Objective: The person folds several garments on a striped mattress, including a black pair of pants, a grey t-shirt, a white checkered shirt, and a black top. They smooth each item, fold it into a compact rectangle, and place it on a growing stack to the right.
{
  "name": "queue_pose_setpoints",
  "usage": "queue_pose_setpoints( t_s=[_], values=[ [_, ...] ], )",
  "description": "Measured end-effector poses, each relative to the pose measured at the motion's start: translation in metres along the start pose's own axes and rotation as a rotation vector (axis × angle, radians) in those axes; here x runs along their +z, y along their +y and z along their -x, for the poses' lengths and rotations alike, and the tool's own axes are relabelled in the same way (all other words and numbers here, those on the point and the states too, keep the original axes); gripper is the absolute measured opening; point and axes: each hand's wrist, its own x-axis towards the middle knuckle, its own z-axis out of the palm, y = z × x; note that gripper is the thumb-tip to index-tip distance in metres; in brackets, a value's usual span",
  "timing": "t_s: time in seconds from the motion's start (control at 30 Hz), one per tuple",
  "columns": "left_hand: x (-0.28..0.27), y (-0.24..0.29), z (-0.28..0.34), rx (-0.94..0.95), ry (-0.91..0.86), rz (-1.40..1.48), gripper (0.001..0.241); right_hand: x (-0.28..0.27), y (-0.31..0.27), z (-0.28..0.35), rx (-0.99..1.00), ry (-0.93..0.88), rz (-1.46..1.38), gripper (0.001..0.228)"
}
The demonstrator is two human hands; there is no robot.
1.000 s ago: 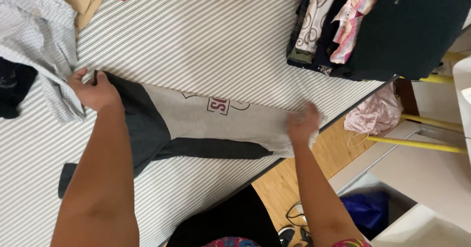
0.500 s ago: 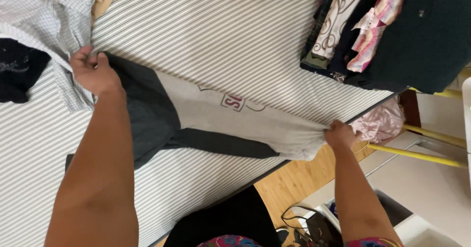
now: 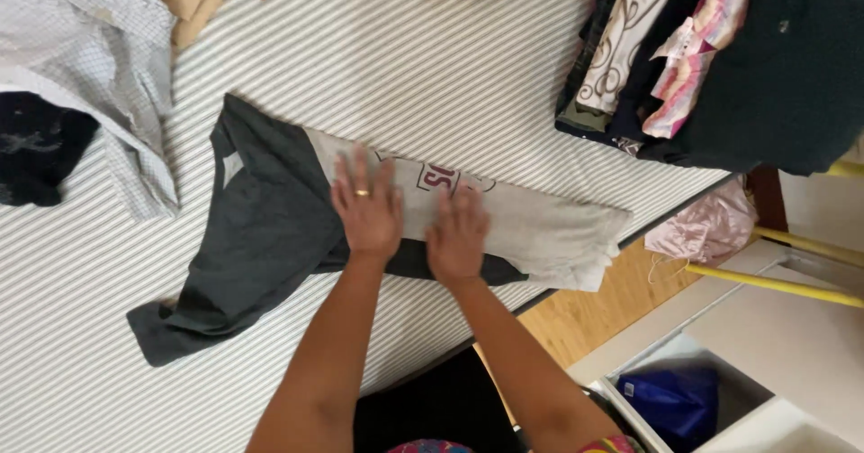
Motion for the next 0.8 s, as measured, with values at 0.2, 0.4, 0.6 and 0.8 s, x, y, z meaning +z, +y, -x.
queue_pose_setpoints(
  t_s=[0.2,0.4,0.6,0.8],
  values=[
    [-0.029,0.005,-0.016,0.105,-0.324,-0.115,0.067,-0.005,0.005,-0.006,0.118,-0.217,0.103,0.08],
    [-0.073,-0.023,-0.074,-0.152,-0.417,-0.227,0.075,-0.026,0.087,0.008,0.393,-0.242,0.211,0.088],
    [-0.092,-0.075,-0.052,-0.198,-0.218,-0.185,0.075,-0.036,0.152,0.025,0.709,-0.201,0.127,0.093],
    [-0.09,-0.101,0.054,-0.201,-0.08,-0.175,0.071,-0.019,0.081,0.039,0.393,-0.079,0.155,0.083]
  ],
)
